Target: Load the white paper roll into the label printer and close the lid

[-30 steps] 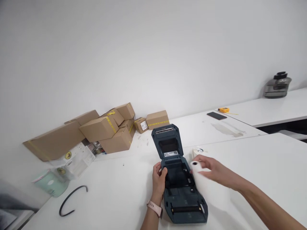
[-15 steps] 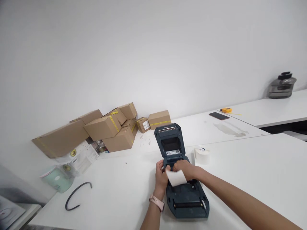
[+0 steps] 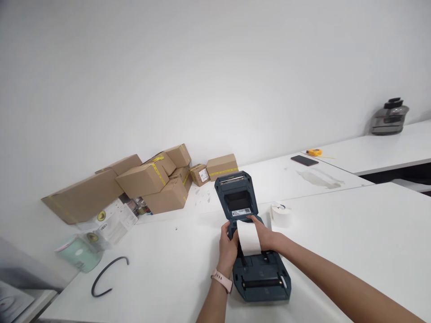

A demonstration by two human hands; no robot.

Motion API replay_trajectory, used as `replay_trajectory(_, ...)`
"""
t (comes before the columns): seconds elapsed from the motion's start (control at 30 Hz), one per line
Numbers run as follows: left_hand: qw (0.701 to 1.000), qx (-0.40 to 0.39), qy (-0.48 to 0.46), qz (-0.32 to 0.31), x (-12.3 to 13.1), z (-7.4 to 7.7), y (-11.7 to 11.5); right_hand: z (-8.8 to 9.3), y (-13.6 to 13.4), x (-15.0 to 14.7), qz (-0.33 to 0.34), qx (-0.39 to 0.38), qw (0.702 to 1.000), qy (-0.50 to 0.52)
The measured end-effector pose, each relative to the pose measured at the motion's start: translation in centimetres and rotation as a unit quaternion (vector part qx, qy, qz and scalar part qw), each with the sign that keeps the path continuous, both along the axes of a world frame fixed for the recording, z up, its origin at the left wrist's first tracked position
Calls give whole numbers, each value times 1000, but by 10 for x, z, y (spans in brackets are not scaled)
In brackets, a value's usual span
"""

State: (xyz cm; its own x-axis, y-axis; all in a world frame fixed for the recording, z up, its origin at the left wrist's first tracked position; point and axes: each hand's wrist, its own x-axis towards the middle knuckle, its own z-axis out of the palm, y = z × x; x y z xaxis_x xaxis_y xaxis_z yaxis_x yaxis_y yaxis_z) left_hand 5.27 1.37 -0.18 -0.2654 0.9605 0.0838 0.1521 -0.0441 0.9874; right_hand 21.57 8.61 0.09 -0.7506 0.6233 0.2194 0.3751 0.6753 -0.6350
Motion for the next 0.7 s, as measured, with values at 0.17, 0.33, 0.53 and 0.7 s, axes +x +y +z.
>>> replay_trajectory(0.17,1000,2,0,3,0,2,-2,12,-3,1,32,44,997,-56)
replay_trajectory(0.33,1000,5,0,0,0,2,-3,14,-3,3,44,64,993,-85)
replay_trajectory(0.53,1000,12,-13,1,0,3,-4,10,1,1,38,65,993,-90)
replay_trajectory(0.7,1000,7,-18,14,1,5,-5,6,4,1,38,65,993,-85)
